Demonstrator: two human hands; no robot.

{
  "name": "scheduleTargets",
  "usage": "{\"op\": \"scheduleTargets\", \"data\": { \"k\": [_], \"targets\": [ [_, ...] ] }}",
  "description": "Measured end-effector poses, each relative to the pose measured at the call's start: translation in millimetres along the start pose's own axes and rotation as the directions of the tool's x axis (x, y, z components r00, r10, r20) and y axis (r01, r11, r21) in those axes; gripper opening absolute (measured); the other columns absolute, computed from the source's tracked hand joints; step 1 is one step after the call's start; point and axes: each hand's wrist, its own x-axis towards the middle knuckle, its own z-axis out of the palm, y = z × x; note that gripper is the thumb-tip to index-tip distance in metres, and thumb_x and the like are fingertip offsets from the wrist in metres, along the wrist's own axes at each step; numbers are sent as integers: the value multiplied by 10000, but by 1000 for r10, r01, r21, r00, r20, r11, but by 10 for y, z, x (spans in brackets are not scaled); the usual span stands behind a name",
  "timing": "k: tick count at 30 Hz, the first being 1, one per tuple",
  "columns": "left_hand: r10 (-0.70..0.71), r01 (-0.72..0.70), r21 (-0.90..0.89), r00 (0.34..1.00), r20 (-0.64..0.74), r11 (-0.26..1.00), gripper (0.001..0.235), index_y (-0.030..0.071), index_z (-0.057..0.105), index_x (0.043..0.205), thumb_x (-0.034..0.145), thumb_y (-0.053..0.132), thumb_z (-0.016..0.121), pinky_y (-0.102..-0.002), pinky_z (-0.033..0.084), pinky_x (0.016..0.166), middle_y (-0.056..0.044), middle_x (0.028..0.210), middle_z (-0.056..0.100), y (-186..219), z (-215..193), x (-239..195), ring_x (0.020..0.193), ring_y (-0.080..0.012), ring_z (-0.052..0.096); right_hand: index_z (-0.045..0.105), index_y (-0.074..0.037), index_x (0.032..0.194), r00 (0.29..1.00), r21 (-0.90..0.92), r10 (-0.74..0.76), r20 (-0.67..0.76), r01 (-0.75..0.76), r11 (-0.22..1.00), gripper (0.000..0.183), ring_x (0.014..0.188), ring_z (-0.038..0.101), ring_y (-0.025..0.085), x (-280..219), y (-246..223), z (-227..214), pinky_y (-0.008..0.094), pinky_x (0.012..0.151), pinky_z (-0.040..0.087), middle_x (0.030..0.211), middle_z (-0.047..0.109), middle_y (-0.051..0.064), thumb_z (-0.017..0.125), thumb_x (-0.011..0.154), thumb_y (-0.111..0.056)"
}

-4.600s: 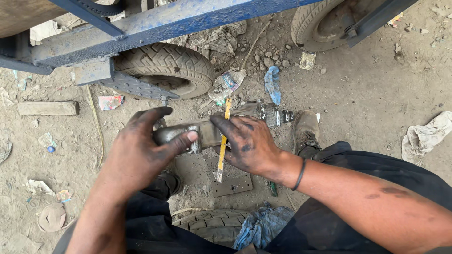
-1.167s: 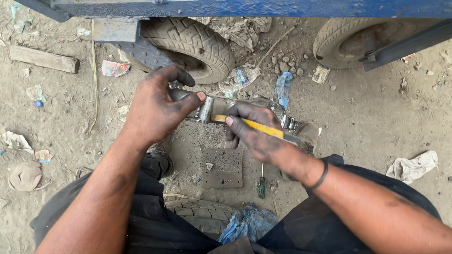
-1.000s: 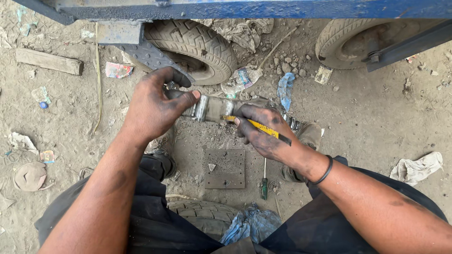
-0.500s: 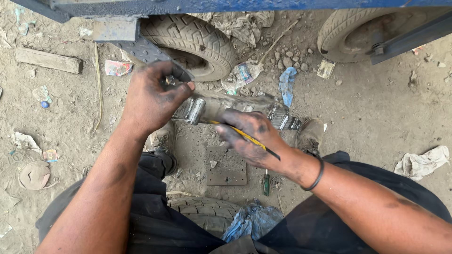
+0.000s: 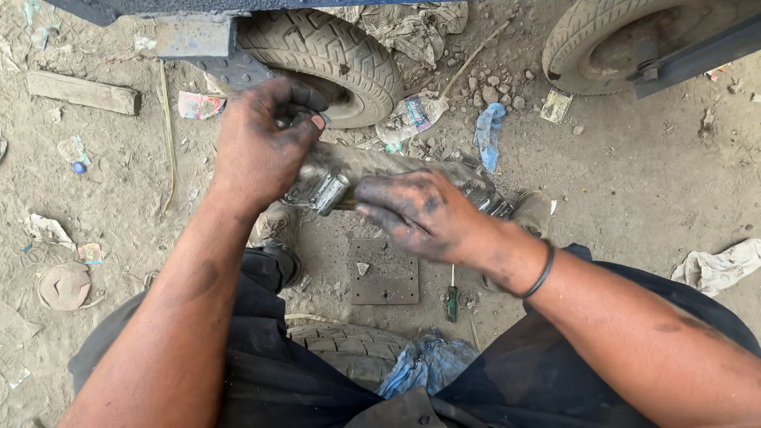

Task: The person holds a metal part with the left hand and repeatedly scrapes its surface with a yellow-handled tool in the right hand. The person rotates the part to access different sides while continuing to scrape away residue.

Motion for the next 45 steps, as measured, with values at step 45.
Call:
{"op": "scheduleTargets", "data": {
  "k": [45],
  "targets": [
    [-287, 310, 61, 926, -246, 949, 188, 77, 781, 886, 814, 110, 610, -416, 556, 809, -164, 891, 752, 186, 188, 48, 843, -311, 739, 662, -66, 877, 861, 471, 508, 22, -457, 755, 98, 437, 532, 135, -12, -189, -213, 294, 347, 434, 640, 602, 54, 592, 943, -49]
  ]
}}
